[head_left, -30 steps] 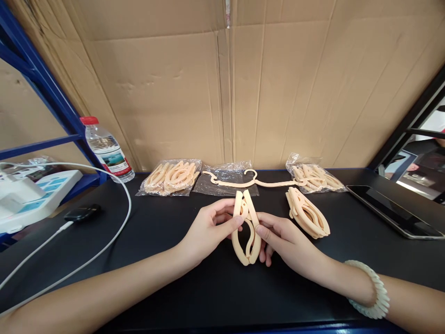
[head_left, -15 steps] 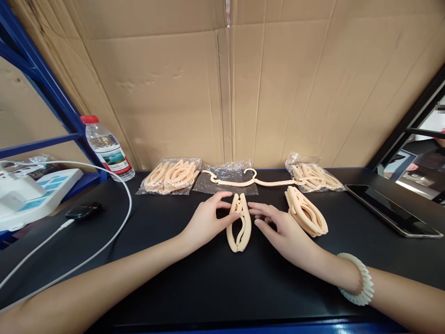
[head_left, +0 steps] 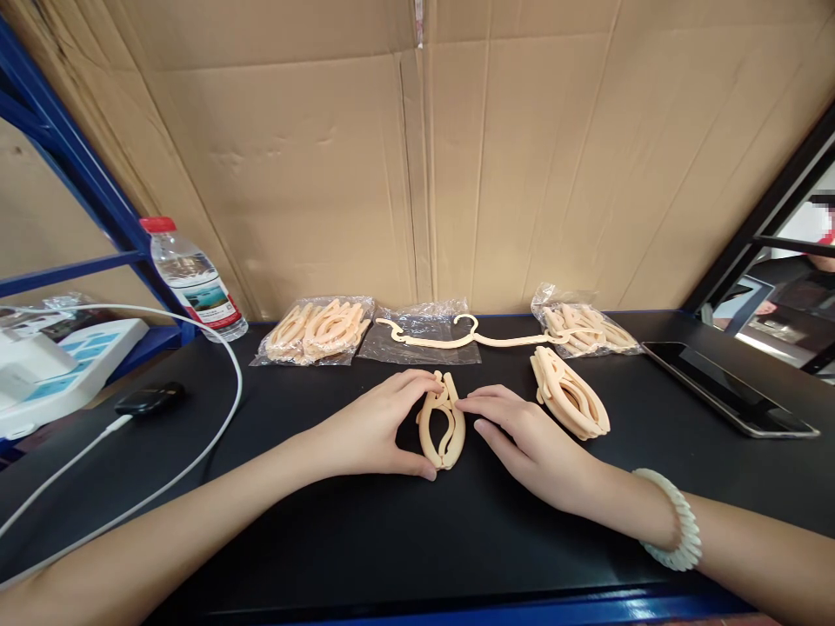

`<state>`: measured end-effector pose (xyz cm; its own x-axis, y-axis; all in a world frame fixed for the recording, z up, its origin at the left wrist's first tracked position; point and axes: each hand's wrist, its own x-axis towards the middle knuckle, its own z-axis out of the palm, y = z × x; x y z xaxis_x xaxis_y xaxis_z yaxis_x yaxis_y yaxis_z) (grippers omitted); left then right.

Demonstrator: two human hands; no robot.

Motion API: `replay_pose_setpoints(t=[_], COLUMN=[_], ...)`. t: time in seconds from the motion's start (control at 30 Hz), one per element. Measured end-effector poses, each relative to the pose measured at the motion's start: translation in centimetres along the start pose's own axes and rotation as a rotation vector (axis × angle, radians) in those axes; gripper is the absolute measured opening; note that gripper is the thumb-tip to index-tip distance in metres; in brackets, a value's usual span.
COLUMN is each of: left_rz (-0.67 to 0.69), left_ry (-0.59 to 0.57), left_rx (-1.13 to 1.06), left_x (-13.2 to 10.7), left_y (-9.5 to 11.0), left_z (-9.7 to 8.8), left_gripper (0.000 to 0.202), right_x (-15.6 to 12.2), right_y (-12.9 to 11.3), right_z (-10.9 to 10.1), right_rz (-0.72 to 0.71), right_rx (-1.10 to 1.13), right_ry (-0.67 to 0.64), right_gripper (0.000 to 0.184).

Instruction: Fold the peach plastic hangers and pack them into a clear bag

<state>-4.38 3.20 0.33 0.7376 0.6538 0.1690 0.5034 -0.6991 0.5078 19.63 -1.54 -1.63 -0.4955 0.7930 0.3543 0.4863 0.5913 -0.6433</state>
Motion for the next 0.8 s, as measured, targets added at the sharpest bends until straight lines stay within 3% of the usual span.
replay_pose_setpoints(t=[0.13, 0.27, 0.37, 0.47, 0.53, 0.6, 0.7, 0.8], left_rz=[0.011, -0.01, -0.115, -0.155, -0.157, -0.172, -0.188, -0.233], left_ry=[0.019, 0.008, 0.082, 0.164, 0.194, 0.224, 0.238, 0.239], left_rx=[-0.04, -0.039, 0.061, 0.317, 0.386, 0.444, 0.507, 0.549], left_x=[0.0, 0.3, 0.7, 1.5, 2.2, 3.1, 4.2, 5.1], left_y=[0.0, -0.1, -1.0, -2.6, -3.9, -5.0, -6.2, -6.9], left_z=[0.4, -0.3, -1.3, -2.2, -2.5, -2.6, -2.5, -2.1], left_gripper=[0.084, 0.077, 0.052, 0.034, 0.024, 0.024, 0.029, 0.03], right_x=[0.0, 0.7, 1.9, 3.0, 3.5, 3.7, 3.7, 3.5], right_y=[-0.1, -0.3, 1.1, 4.8, 7.9, 10.7, 13.4, 14.2], right_z=[0.1, -1.2, -4.2, -8.3, -10.6, -12.2, -13.0, -13.0], right_rz=[-0.02, -0.186, -0.222, -0.138, -0.038, -0.008, 0.002, 0.017], right_rx=[-0.028, -0.177, -0.348, -0.539, -0.647, -0.69, -0.704, -0.718], right_ry=[-0.01, 0.037, 0.224, 0.367, 0.33, 0.201, 0.111, 0.056], right_gripper=[0.036, 0.036, 0.028, 0.024, 0.025, 0.027, 0.026, 0.028])
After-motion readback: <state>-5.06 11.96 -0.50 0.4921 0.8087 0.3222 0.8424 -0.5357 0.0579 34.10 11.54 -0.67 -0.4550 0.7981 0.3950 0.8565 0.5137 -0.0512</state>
